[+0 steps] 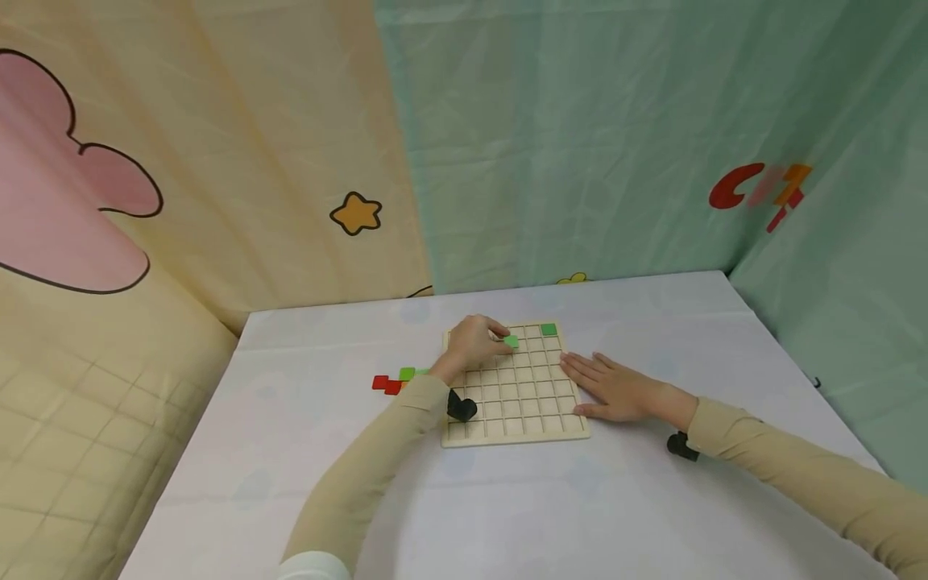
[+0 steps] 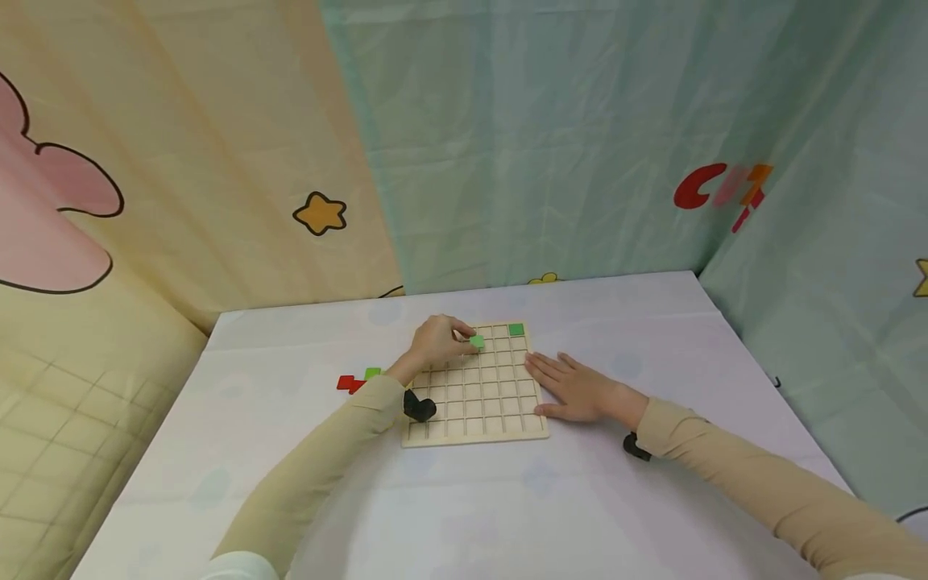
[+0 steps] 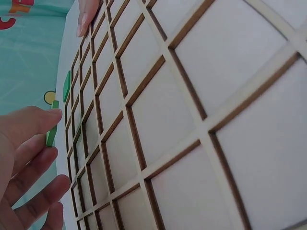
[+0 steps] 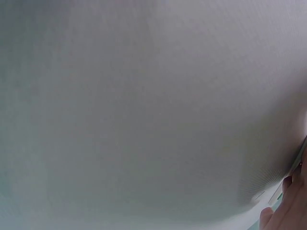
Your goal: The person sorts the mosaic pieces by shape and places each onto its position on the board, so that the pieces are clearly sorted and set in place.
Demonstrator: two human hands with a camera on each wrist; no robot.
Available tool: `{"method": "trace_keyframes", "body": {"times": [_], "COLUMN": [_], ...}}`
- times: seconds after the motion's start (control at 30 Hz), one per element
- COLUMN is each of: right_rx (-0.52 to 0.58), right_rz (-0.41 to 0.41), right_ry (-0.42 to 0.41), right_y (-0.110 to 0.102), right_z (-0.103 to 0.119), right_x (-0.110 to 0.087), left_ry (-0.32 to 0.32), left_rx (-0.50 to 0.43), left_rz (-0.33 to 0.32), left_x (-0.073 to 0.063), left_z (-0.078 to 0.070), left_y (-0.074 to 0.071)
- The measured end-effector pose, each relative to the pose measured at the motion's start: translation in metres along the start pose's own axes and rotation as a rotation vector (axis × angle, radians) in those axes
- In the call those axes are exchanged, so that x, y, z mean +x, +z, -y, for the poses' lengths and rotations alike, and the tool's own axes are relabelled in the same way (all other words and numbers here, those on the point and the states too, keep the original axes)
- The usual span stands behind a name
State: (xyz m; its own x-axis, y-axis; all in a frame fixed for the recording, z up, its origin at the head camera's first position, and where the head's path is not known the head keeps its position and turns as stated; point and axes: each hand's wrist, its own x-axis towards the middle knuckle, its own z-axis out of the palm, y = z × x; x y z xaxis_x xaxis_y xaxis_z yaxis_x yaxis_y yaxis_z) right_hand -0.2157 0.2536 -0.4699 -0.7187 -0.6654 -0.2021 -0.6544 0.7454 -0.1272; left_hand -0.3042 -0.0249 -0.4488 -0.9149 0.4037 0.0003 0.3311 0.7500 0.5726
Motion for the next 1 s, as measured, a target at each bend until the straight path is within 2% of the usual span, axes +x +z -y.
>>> {"method": "trace_keyframes", "body": {"times": [0.23,0.5,0.73,1.0], "right_rx": [-0.004,-0.006,-0.005,0.002], "right_rz": [0.011,-0.018,-0.006,-0.001], "right_ry": [0.012,-0.013,-0.001,0.0], "right_y": [-0.001,-0.002,-0.003,-0.005], "right_z": [0.002,0.003,0.003,0.006], "right_x": [0.0,-0.001,-0.001,-0.001], "left_ry": [-0.008,-0.005,-0.015,0.004], "left_rx": [-0.003,0.009,-0.01,0.024], "left_rz": [-0.014,-0.006,-0.011,-0.01], "left_x": [0.01,0.021,0.03,0.038], "left_z": [-0.008,-0.018,-0.021,-0.022], "left_y": [0.005,0.01,0.015,0.021]}}
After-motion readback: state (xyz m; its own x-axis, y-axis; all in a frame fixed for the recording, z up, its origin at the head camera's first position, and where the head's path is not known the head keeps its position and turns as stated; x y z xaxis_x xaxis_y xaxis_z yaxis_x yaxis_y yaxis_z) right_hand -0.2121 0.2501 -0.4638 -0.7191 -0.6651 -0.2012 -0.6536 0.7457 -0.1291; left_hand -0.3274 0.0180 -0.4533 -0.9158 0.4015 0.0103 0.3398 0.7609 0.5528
